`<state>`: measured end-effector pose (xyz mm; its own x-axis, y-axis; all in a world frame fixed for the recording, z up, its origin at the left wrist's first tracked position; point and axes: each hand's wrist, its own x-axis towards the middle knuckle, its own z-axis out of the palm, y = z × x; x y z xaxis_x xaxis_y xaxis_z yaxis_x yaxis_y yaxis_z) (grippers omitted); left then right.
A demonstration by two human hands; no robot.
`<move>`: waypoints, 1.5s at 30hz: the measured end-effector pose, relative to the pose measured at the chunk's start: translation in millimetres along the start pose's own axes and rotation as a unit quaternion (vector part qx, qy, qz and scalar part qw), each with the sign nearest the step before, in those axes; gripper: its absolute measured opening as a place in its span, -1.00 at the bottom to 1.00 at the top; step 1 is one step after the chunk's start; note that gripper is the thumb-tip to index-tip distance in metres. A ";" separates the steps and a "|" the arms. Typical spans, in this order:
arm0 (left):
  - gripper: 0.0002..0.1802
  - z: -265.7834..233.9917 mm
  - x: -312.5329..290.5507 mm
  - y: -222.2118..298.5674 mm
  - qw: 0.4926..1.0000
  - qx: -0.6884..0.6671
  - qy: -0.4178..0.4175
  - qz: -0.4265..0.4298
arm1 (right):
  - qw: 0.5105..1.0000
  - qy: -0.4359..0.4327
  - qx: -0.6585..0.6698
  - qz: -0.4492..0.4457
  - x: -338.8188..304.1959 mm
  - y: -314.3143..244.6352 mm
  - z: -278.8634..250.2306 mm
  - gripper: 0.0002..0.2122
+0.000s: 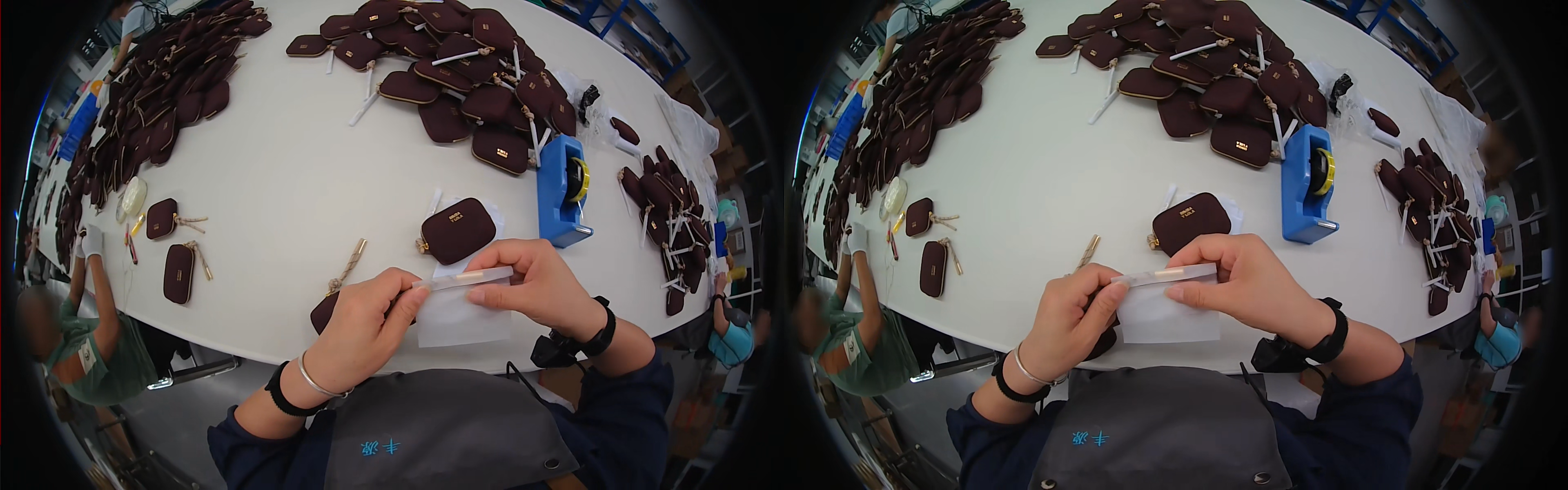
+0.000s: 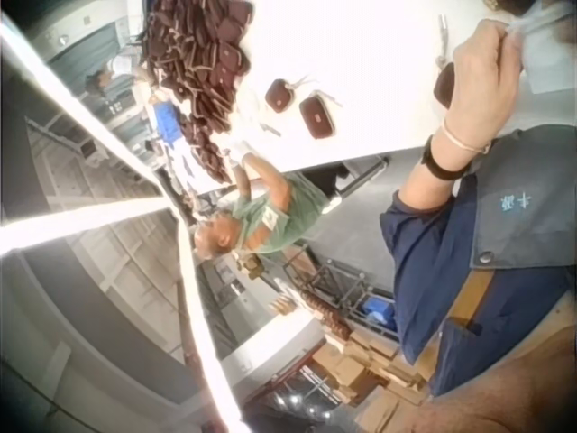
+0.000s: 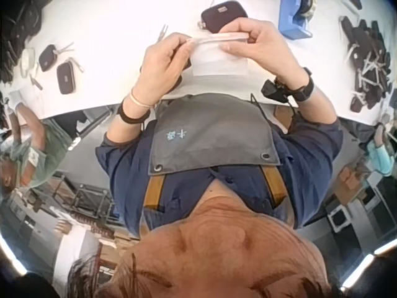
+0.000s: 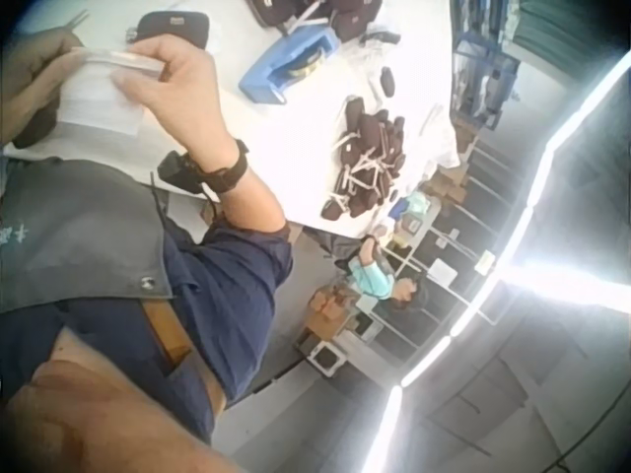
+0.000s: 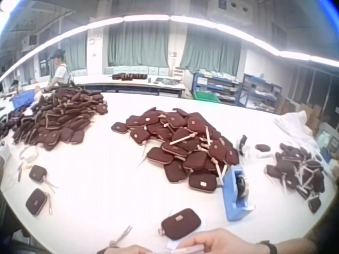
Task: The person wraps a white paper sleeve around the drawstring of a maroon pouch, folds the paper, and secures it with tape. They repeat this process for multiple pouches, placing each finished item on the table.
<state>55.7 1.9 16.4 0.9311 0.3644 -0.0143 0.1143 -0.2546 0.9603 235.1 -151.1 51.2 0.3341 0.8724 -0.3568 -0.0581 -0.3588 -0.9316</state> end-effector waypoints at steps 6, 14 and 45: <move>-0.85 -0.6 0.9 -2.4 0.998 0.003 -0.026 0.055 | 0.999 0.005 0.007 0.043 2.1 -0.2 -2.4 -0.82; -0.80 -7.8 1.0 -10.2 0.995 0.027 -0.054 0.084 | 0.999 -0.020 0.024 0.033 4.5 3.7 -2.7 -0.85; -0.67 -24.5 3.5 -13.9 0.986 0.067 -0.108 0.105 | 0.994 -0.055 -0.094 0.010 6.0 6.1 -1.7 -0.85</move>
<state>48.8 28.7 9.9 0.9895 0.0949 0.1089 -0.0584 -0.4261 0.9028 238.3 -148.7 43.5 0.2294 0.8916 -0.3903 0.1172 -0.4234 -0.8983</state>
